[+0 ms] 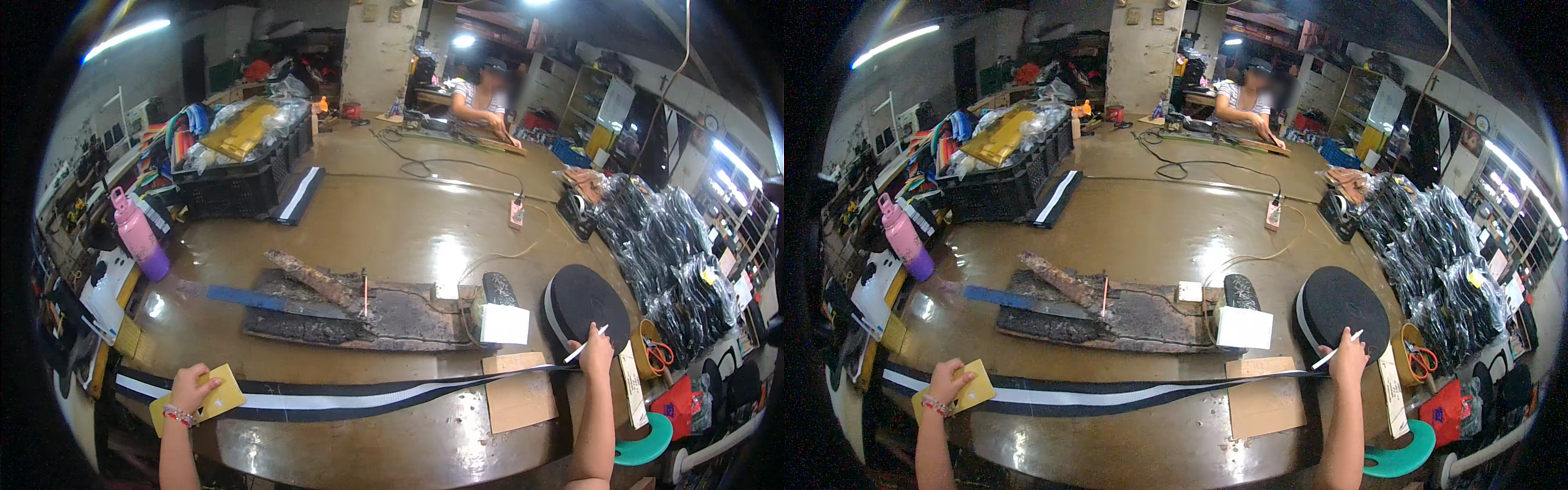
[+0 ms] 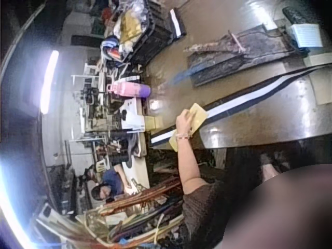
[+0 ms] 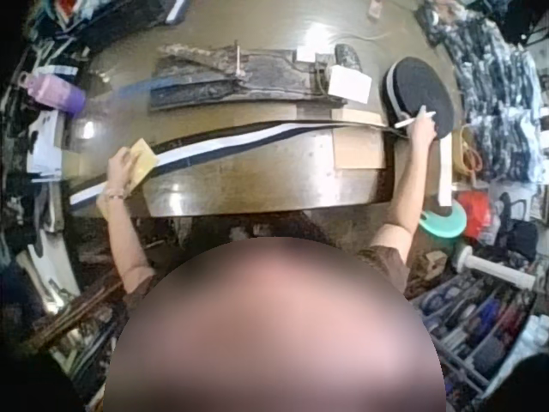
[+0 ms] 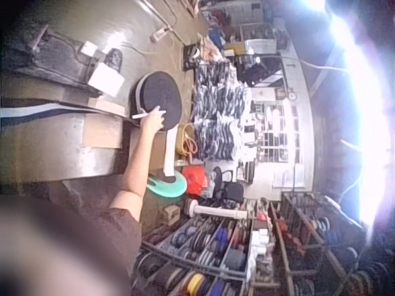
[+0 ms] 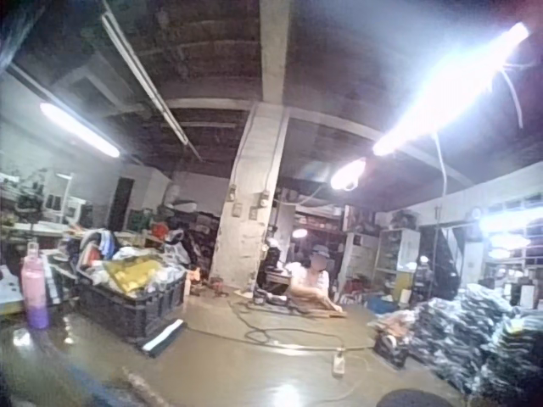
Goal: The person measures and marks a long black-and-white striped fabric strip using a yellow template and a white marker. They align the template, trace along its edge, then fold and stack the marked sections on the table.
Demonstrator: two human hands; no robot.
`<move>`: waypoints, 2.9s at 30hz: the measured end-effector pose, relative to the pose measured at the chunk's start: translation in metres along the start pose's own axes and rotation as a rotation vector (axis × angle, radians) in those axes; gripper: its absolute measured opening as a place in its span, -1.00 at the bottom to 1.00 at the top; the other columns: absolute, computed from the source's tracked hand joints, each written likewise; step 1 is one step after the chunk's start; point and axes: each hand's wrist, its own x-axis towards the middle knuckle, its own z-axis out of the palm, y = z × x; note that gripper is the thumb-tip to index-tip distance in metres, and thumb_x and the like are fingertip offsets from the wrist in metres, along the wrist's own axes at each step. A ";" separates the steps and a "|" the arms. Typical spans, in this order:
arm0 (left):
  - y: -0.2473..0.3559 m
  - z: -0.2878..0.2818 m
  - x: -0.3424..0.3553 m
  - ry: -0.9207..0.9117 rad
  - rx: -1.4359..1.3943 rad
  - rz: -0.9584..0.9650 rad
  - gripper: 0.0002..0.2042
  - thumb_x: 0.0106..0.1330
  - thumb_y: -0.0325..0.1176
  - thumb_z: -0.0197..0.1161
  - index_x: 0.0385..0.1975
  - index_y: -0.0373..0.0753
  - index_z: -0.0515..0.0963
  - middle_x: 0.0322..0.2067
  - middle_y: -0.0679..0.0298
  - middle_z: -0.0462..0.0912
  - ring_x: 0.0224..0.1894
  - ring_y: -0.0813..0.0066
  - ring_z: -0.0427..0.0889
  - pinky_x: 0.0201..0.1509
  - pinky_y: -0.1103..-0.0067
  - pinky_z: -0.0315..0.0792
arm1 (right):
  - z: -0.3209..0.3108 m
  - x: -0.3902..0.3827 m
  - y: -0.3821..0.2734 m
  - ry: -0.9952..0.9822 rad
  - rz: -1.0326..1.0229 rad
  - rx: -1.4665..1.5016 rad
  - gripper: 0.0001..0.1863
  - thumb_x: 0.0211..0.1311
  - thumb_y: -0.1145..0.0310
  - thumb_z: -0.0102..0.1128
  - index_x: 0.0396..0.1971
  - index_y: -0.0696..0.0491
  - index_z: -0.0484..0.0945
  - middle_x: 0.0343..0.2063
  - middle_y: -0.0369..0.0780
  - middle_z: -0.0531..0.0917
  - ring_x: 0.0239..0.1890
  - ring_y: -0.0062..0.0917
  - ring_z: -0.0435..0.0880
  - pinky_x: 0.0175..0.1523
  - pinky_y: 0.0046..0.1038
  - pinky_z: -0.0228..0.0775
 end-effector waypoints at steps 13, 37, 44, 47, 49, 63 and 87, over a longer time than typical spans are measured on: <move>-0.029 -0.021 -0.019 0.148 0.036 0.031 -0.62 0.05 -0.10 0.37 -0.51 -0.36 0.48 -0.57 0.01 0.52 -0.46 0.01 0.54 -0.39 0.34 0.38 | 0.026 0.158 -0.038 0.118 -0.051 0.100 -0.49 0.06 -0.03 0.29 -0.10 0.04 0.57 -0.24 -0.05 0.67 -0.09 -0.18 0.60 -0.06 -0.25 0.43; -0.067 0.022 0.008 0.244 -0.207 0.036 -0.63 0.08 -0.14 0.36 -0.49 -0.37 0.46 -0.50 0.04 0.55 -0.39 0.10 0.52 -0.28 0.39 0.36 | -0.010 -0.013 -0.078 -0.117 -0.454 0.449 -0.62 0.18 0.10 0.20 -0.54 0.17 0.56 -0.57 0.05 0.59 -0.48 -0.02 0.58 -0.33 -0.19 0.40; -0.063 0.023 0.009 0.268 -0.176 0.019 -0.64 0.07 -0.16 0.36 -0.51 -0.38 0.46 -0.51 0.02 0.53 -0.40 0.08 0.52 -0.27 0.39 0.37 | -0.012 -0.088 -0.125 0.531 -0.521 0.672 -0.86 -0.09 0.53 0.26 -0.50 0.05 0.48 -0.55 -0.19 0.58 -0.39 -0.24 0.55 -0.23 -0.27 0.30; -0.063 0.023 0.008 0.257 -0.195 0.016 -0.65 0.07 -0.18 0.36 -0.50 -0.39 0.46 -0.50 0.02 0.54 -0.40 0.08 0.52 -0.27 0.38 0.37 | -0.007 -0.139 -0.156 0.421 -0.722 0.805 -0.84 -0.05 0.53 0.28 -0.41 0.04 0.56 -0.37 -0.18 0.67 -0.31 -0.29 0.63 -0.14 -0.30 0.40; -0.063 0.023 0.008 0.272 -0.182 0.019 -0.65 0.07 -0.18 0.36 -0.50 -0.39 0.46 -0.50 0.02 0.54 -0.40 0.07 0.52 -0.27 0.38 0.37 | -0.005 -0.158 -0.170 0.100 -0.799 0.897 -0.76 -0.05 0.45 0.34 -0.30 0.05 0.57 -0.22 -0.16 0.67 -0.04 -0.28 0.60 0.04 -0.28 0.37; -0.063 0.025 0.009 0.251 -0.285 -0.001 -0.67 0.11 -0.22 0.34 -0.55 -0.38 0.42 -0.61 0.13 0.46 -0.52 0.39 0.43 -0.36 0.47 0.34 | 0.009 -0.158 -0.171 -0.065 -0.760 0.944 -0.74 0.00 0.46 0.33 -0.24 0.04 0.60 -0.15 -0.17 0.66 -0.01 -0.26 0.59 0.10 -0.30 0.37; -0.072 0.030 0.011 0.211 -0.237 0.039 -0.49 0.15 0.18 0.18 -0.32 -0.24 0.57 -0.31 0.00 0.64 -0.23 0.07 0.60 -0.13 0.36 0.44 | 0.032 -0.156 -0.172 -0.017 -0.771 0.880 -0.78 0.21 0.51 0.15 -0.13 0.11 0.56 -0.17 -0.12 0.67 -0.07 -0.42 0.60 0.11 -0.45 0.32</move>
